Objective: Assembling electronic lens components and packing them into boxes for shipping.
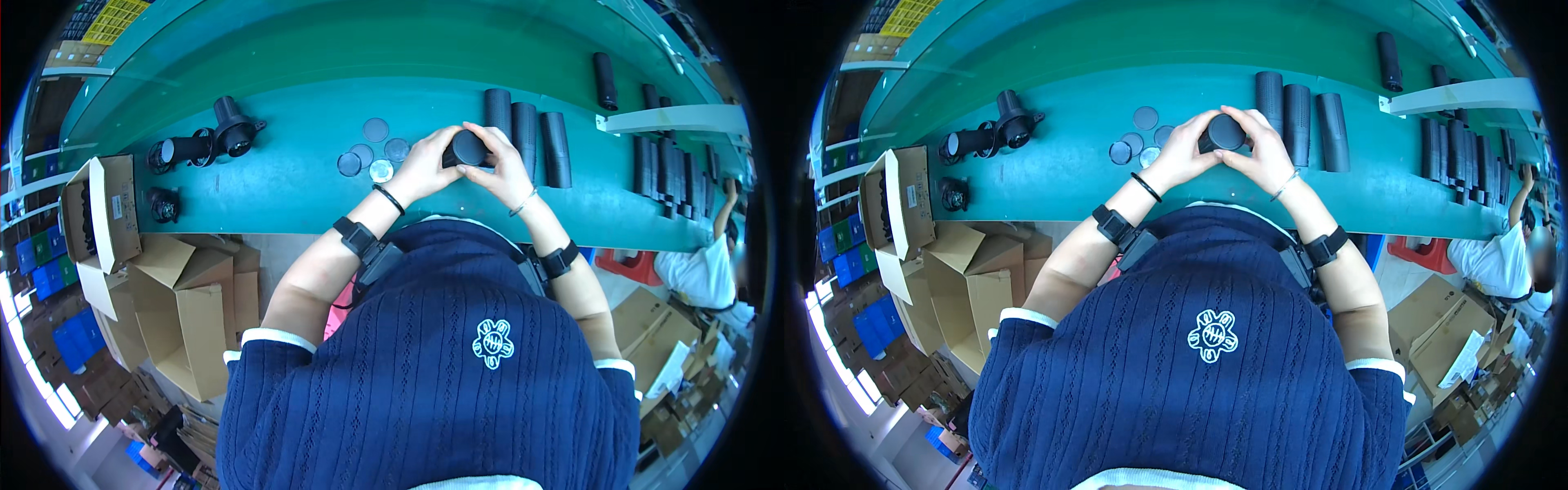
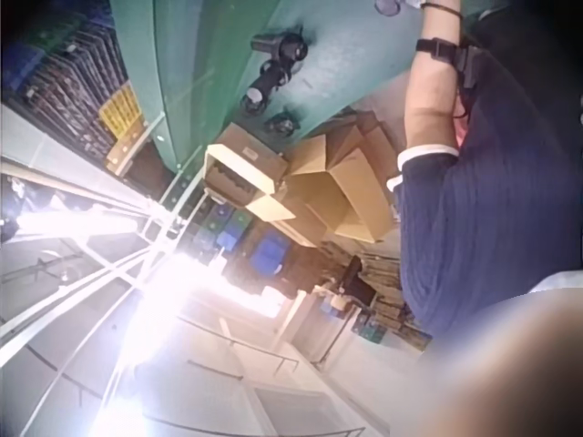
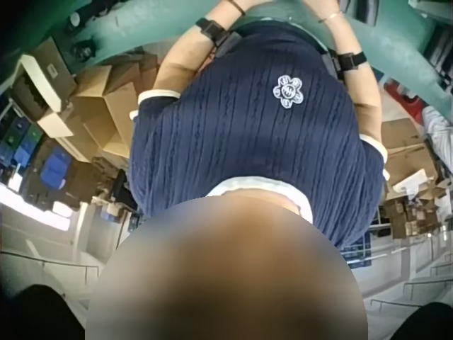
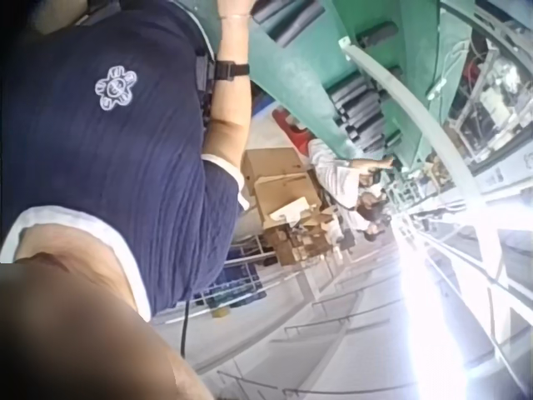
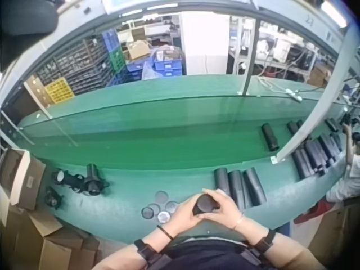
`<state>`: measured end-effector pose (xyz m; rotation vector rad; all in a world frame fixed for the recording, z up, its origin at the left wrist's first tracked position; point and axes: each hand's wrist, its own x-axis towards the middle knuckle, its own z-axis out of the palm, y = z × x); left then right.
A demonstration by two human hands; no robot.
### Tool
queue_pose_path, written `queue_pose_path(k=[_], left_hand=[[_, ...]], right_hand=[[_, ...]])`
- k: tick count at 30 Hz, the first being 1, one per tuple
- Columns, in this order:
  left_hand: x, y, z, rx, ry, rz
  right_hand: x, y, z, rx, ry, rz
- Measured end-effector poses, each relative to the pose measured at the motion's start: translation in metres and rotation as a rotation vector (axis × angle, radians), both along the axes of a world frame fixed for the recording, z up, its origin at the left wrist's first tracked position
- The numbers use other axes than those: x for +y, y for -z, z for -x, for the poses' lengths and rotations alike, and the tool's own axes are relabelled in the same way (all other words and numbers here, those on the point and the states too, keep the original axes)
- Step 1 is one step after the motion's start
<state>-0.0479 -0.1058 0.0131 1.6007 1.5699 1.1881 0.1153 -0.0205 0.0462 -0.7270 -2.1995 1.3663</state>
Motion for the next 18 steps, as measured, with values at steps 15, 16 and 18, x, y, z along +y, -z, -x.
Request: queue_pose_path(k=[15, 16, 18], left_hand=[[-0.016, 0.002, 0.008, -0.425, 0.076, 0.258], [-0.018, 0.002, 0.007, -0.427, 0.077, 0.264], [-0.02, 0.003, 0.005, -0.479, 0.011, 0.257]], right_hand=[[-0.004, 0.015, 0.004, 0.147, -0.08, 0.583], [-0.004, 0.016, 0.004, 0.137, -0.082, 0.58], [-0.008, 0.015, 0.008, 0.173, -0.075, 0.596]])
